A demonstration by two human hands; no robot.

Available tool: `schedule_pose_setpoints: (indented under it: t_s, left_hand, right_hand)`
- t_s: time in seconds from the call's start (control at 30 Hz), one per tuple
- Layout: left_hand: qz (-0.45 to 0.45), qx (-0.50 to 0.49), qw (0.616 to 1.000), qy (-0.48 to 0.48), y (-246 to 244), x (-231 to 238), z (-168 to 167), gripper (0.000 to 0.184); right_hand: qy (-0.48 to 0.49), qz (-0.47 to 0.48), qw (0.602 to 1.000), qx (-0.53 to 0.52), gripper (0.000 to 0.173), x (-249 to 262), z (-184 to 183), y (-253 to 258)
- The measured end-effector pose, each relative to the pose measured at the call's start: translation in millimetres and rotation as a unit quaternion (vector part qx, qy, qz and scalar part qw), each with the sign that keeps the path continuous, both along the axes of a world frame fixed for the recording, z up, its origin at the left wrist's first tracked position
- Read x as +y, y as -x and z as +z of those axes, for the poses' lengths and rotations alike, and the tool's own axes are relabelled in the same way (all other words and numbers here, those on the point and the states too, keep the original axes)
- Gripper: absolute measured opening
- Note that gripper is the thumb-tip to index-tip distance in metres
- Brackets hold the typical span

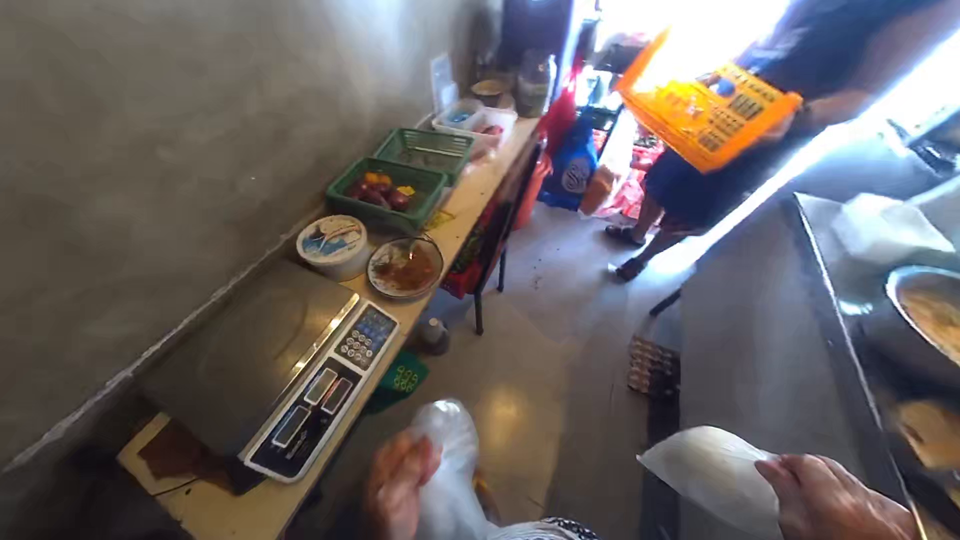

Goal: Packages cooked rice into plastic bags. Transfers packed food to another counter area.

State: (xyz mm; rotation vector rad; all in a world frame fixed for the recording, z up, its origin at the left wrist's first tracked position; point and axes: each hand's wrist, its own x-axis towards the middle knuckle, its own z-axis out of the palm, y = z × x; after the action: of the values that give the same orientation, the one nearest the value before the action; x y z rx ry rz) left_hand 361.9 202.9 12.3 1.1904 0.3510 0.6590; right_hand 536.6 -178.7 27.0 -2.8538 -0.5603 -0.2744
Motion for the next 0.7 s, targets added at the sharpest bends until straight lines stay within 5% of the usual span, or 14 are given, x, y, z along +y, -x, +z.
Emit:
schedule_pose_setpoints:
  t_s: [0.43,0.7]
  left_hand:
    - [0.088,-0.029,0.995,-0.026,-136,84,-2,0.028]
    - [0.197,-0.001,0.979,-0.050,-165,105,31,0.019]
  right_hand:
    - [-0.104,0.193,0.973,-0.076,0.039,202,-15,-198]
    - [-0.168,0.387,0.905,-0.053,0.029,319,30,-311]
